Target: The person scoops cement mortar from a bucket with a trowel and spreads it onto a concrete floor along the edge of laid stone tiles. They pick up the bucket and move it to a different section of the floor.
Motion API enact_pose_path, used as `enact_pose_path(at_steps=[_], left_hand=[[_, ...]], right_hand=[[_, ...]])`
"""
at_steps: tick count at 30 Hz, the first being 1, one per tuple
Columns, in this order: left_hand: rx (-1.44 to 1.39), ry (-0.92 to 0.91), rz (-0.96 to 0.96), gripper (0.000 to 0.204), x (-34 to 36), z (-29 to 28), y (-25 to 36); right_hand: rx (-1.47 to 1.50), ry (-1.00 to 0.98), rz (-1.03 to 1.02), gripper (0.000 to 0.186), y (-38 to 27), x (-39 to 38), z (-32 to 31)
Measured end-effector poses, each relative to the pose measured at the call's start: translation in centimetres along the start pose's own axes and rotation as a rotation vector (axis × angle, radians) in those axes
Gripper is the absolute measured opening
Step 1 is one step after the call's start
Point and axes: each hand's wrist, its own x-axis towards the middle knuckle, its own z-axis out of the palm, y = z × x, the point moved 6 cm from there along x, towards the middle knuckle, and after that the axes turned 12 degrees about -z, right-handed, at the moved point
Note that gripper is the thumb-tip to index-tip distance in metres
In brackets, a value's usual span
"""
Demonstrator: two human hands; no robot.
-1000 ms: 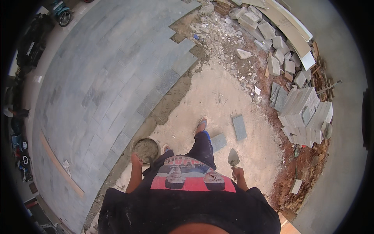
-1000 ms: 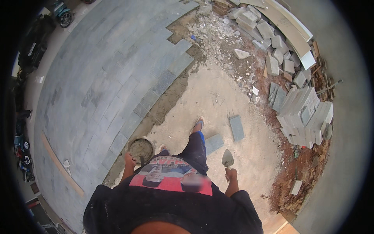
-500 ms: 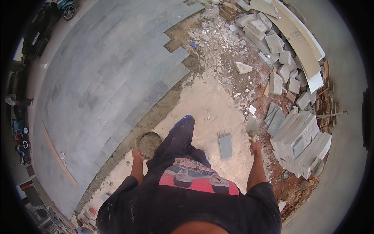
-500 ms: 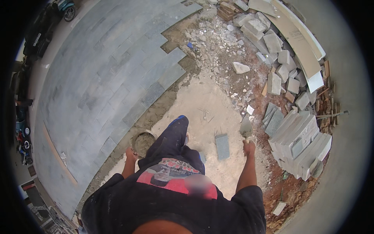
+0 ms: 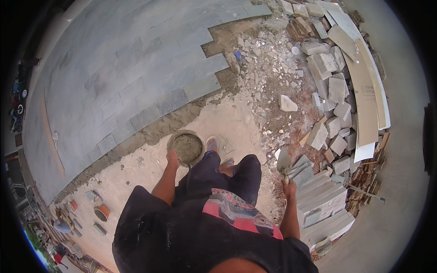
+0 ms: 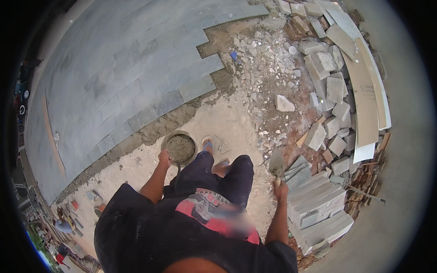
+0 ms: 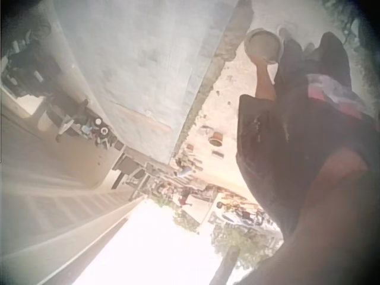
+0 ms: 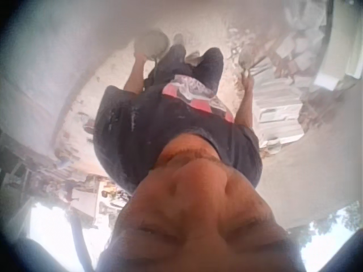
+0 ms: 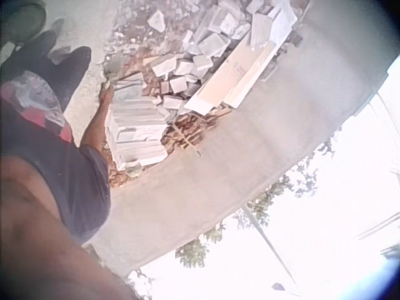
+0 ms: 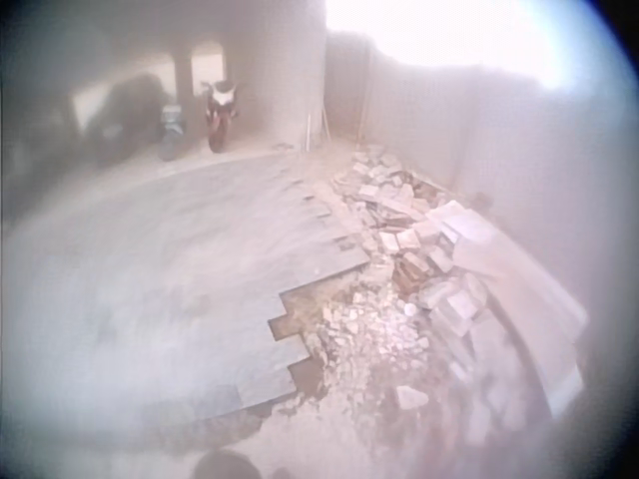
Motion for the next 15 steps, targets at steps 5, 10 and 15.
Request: enact_pose_path(at_steps=[5,10,15], left_hand=[[0.026,-0.060,0.119,0.011,0.5,7.2,-2.7],[0.176,-0.054,0.272,0.015,5.0,12.6,-4.5],[0.055,-0.018,0.236,0.016,9.0,17.6,-7.4]], right_hand=[[-0.102,-0.127,-0.142,0.046,1.1,8.4,-2.3],[-0.192,-0.231,-0.469,0.050,-1.6,22.0,0.6],[-0.170,-0.245,-0.692,0.045,-6.8,32.5,6.7]])
